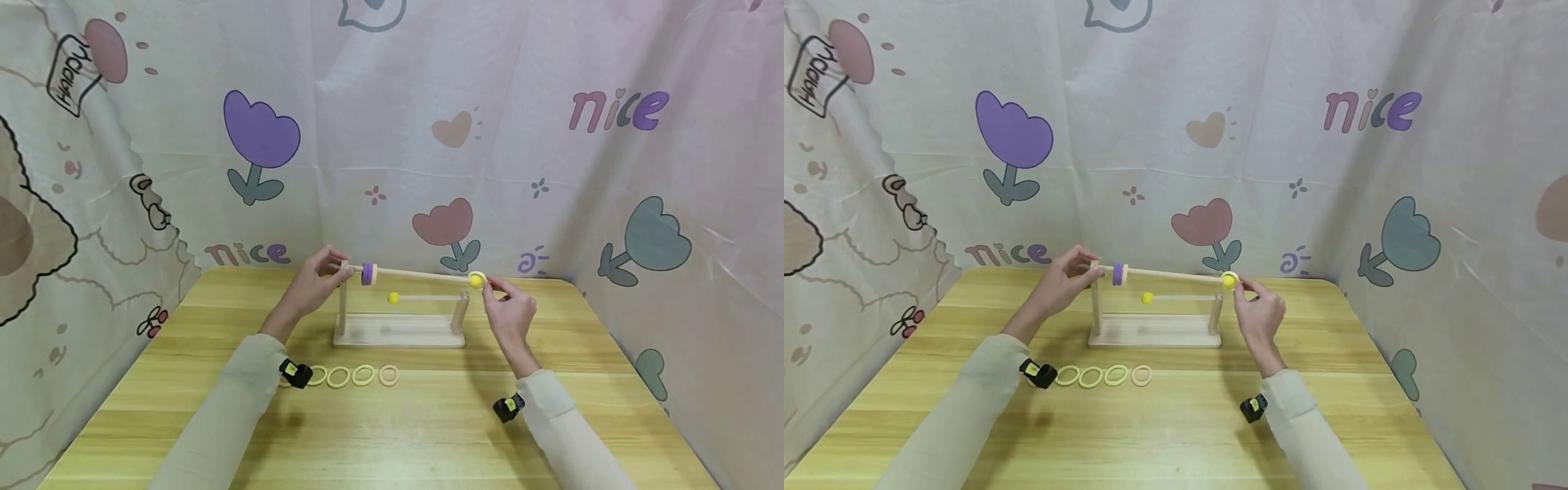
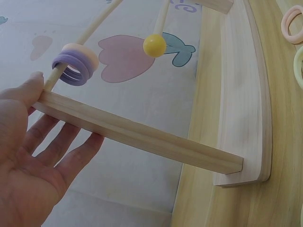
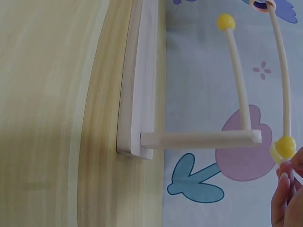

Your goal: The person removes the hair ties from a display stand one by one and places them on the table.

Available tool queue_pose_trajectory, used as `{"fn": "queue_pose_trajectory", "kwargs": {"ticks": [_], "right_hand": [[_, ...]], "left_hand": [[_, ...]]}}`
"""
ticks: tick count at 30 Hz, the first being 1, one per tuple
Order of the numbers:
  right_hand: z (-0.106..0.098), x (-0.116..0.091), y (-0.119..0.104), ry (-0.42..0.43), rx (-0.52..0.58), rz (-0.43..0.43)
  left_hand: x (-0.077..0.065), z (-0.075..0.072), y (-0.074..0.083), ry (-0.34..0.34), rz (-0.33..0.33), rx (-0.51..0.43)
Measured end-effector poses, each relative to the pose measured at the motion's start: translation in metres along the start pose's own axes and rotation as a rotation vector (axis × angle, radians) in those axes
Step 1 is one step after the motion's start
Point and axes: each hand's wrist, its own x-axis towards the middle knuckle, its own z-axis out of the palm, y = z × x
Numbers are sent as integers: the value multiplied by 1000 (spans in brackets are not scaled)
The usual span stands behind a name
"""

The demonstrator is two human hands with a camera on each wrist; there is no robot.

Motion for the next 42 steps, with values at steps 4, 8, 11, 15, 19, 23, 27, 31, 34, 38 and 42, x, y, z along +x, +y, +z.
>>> {"fn": "queue_pose_trajectory", "kwargs": {"ticks": [4, 8, 11, 15, 19, 23, 27, 31, 34, 38, 42], "right_hand": [[-2, 2, 4, -3, 2, 29], [-7, 3, 9, -17, 13, 51], [-12, 4, 11, -50, 26, 94], [-18, 5, 13, -118, 79, 191], [-23, 4, 12, -165, 140, 274], [-28, 2, 10, -169, 159, 324], [-33, 1, 5, -136, 178, 347], [-37, 2, 0, -131, 218, 365], [-37, 1, -3, -152, 254, 376], [-34, -1, -11, -194, 291, 362], [-28, -4, -18, -260, 273, 324]], "left_hand": [[-1, 0, 1, -1, -3, 0], [0, 0, 1, -1, -5, 1], [0, 0, 0, -2, -3, 2], [1, -1, 0, -3, -7, 3], [0, -2, 0, -3, -10, 0], [0, -2, 0, -3, -11, 3], [1, -1, -1, -6, -16, 3], [1, -2, 0, -2, -11, 4], [-1, -2, 1, 0, -12, 5], [-1, -1, 1, 0, -13, 1], [0, 0, 1, -1, -9, 2]]}}
